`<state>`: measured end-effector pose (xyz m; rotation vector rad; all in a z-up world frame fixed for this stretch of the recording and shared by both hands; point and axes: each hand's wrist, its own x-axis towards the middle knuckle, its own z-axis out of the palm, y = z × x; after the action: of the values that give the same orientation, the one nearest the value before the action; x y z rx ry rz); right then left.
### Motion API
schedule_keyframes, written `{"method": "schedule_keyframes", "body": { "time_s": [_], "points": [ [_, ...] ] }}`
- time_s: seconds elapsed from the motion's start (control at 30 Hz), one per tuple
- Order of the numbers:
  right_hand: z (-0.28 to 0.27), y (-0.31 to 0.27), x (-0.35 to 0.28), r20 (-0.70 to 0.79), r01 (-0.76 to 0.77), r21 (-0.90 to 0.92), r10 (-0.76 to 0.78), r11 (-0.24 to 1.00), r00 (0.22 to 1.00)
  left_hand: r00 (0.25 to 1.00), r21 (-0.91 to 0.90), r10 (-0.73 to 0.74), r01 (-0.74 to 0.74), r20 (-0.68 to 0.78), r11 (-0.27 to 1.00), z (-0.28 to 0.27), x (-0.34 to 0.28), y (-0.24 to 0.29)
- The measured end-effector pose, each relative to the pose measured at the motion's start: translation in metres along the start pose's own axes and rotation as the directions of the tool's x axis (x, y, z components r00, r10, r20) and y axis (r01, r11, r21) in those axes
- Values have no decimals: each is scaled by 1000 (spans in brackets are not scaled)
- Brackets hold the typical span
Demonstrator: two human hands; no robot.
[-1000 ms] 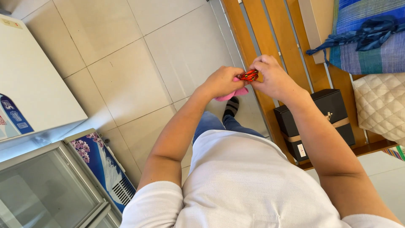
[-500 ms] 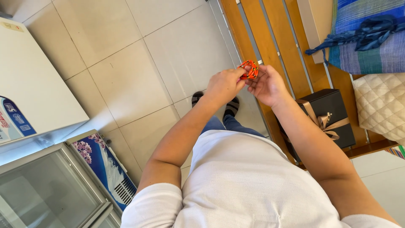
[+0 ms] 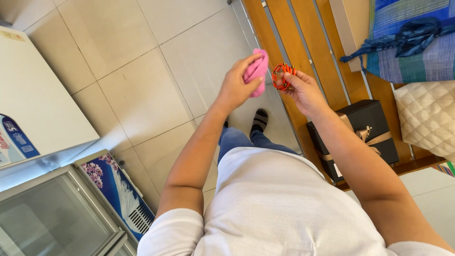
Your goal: Wiping and organizing beaded bracelets and necklaces on a display shelf.
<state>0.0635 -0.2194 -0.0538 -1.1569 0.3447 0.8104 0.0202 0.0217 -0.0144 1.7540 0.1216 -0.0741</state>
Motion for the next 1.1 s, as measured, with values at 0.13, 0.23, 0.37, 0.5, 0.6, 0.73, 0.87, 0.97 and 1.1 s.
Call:
{"method": "schedule_keyframes", "body": {
  "time_s": [0.13, 0.23, 0.37, 0.5, 0.6, 0.73, 0.87, 0.97, 1.1],
  "points": [
    [9, -1, -2, 55, -20, 96, 15, 995, 998, 991, -25, 135, -135, -9, 991, 26, -8, 7],
    [11, -1, -3, 95, -21, 216, 0, 976, 995, 996, 31, 86, -87, 23, 996, 33, -12, -9],
    [4, 2, -4, 106, 31, 99, -41, 995, 994, 993, 45, 60, -56, -101, 997, 25, -11, -1],
    [4, -1, -9, 168, 153, -280, -109, 948, 980, 990, 115, 99, -110, 100, 987, 14, -1, -6],
    [1, -8, -13, 148, 94, -497, -22, 863, 989, 984, 316, 166, -135, -71, 939, 1, 15, -5],
    [25, -47, -31, 242, 241, -735, -87, 634, 966, 959, 198, 283, -270, -38, 942, -4, 23, 36],
    [26, -59, -30, 366, 379, -901, -102, 210, 925, 946, -16, 151, -153, 287, 988, 18, 28, 26],
    [21, -67, -29, 465, 495, -848, -185, 188, 866, 938, 41, 54, -73, 342, 996, 29, 30, 1],
    [8, -64, -27, 398, 436, -894, -260, 103, 880, 975, 203, -10, -36, 221, 979, 26, 34, -25]
  ]
}}
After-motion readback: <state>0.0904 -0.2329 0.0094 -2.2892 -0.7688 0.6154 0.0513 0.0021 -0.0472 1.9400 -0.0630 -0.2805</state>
